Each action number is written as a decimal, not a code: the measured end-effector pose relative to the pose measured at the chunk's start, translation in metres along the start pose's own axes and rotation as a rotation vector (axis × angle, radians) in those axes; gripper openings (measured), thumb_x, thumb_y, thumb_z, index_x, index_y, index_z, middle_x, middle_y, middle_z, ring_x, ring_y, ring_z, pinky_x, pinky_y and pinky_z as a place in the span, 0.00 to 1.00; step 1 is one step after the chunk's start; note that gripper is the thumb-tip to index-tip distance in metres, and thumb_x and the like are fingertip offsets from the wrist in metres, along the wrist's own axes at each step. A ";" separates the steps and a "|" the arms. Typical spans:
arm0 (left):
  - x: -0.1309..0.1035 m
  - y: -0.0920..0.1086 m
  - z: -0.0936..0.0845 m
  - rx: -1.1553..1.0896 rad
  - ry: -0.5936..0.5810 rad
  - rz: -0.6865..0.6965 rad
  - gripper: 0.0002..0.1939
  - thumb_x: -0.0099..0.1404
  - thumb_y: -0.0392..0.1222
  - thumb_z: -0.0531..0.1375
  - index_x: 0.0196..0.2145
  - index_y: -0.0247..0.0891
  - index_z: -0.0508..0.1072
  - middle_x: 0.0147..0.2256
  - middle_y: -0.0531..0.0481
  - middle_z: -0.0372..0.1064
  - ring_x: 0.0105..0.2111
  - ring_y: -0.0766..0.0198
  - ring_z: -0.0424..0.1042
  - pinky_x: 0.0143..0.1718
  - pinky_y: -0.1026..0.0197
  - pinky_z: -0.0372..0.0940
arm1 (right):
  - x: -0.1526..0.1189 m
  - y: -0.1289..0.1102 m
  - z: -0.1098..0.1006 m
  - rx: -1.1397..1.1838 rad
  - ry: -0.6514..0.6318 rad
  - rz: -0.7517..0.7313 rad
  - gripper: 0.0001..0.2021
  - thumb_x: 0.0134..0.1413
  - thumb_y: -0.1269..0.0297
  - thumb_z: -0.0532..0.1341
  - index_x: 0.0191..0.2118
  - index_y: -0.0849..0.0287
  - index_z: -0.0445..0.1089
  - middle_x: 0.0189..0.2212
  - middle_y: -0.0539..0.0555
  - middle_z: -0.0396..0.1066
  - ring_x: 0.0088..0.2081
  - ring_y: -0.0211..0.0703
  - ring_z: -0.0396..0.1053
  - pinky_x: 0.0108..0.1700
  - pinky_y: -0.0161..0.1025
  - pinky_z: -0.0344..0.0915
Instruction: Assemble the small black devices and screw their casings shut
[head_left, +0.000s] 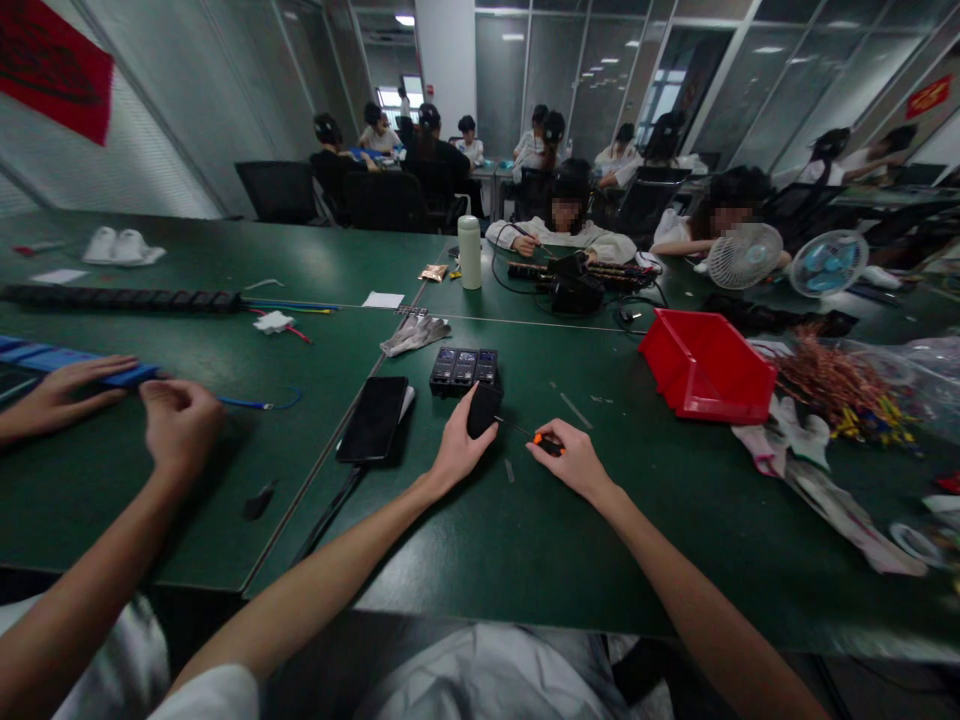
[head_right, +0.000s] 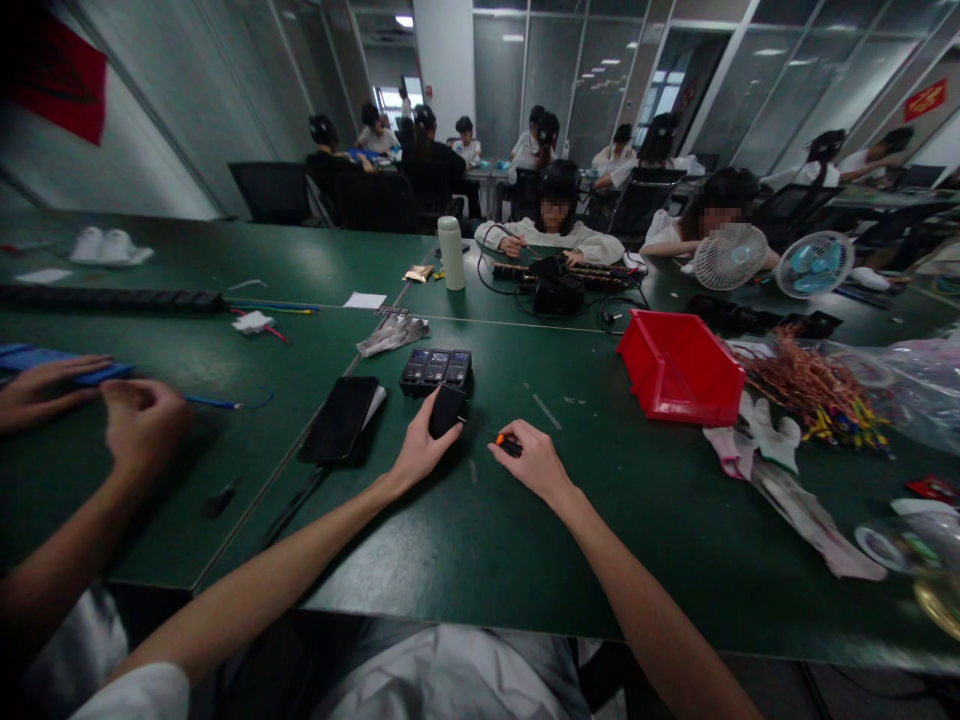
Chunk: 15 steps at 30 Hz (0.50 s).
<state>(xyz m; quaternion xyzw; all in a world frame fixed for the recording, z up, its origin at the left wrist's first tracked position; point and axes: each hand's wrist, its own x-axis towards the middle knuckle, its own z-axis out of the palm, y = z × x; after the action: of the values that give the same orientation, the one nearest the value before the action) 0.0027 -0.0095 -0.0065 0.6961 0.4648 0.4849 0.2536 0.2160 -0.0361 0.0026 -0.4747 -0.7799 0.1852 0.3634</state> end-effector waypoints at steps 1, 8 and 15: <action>0.000 0.000 0.000 0.000 0.003 -0.005 0.33 0.60 0.41 0.58 0.61 0.38 0.51 0.58 0.44 0.56 0.57 0.57 0.57 0.59 0.53 0.51 | 0.000 0.000 0.000 0.011 0.012 0.000 0.07 0.52 0.61 0.61 0.35 0.58 0.65 0.31 0.52 0.68 0.31 0.40 0.67 0.33 0.36 0.64; 0.000 -0.001 0.000 -0.002 0.006 -0.021 0.34 0.59 0.41 0.58 0.61 0.39 0.50 0.58 0.44 0.56 0.57 0.57 0.58 0.59 0.53 0.52 | -0.002 0.000 0.001 -0.009 0.051 -0.037 0.07 0.54 0.62 0.61 0.33 0.59 0.64 0.30 0.52 0.67 0.31 0.40 0.67 0.33 0.36 0.63; 0.000 0.000 0.000 -0.001 0.010 -0.014 0.34 0.60 0.41 0.58 0.61 0.39 0.50 0.58 0.44 0.55 0.57 0.57 0.57 0.59 0.53 0.52 | -0.003 0.002 0.001 -0.061 0.029 -0.043 0.07 0.56 0.60 0.58 0.35 0.59 0.67 0.32 0.54 0.70 0.32 0.41 0.69 0.36 0.38 0.65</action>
<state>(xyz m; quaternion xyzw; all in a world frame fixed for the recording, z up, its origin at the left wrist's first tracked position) 0.0030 -0.0093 -0.0062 0.6902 0.4708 0.4869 0.2548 0.2171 -0.0380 -0.0005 -0.4713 -0.7899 0.1468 0.3639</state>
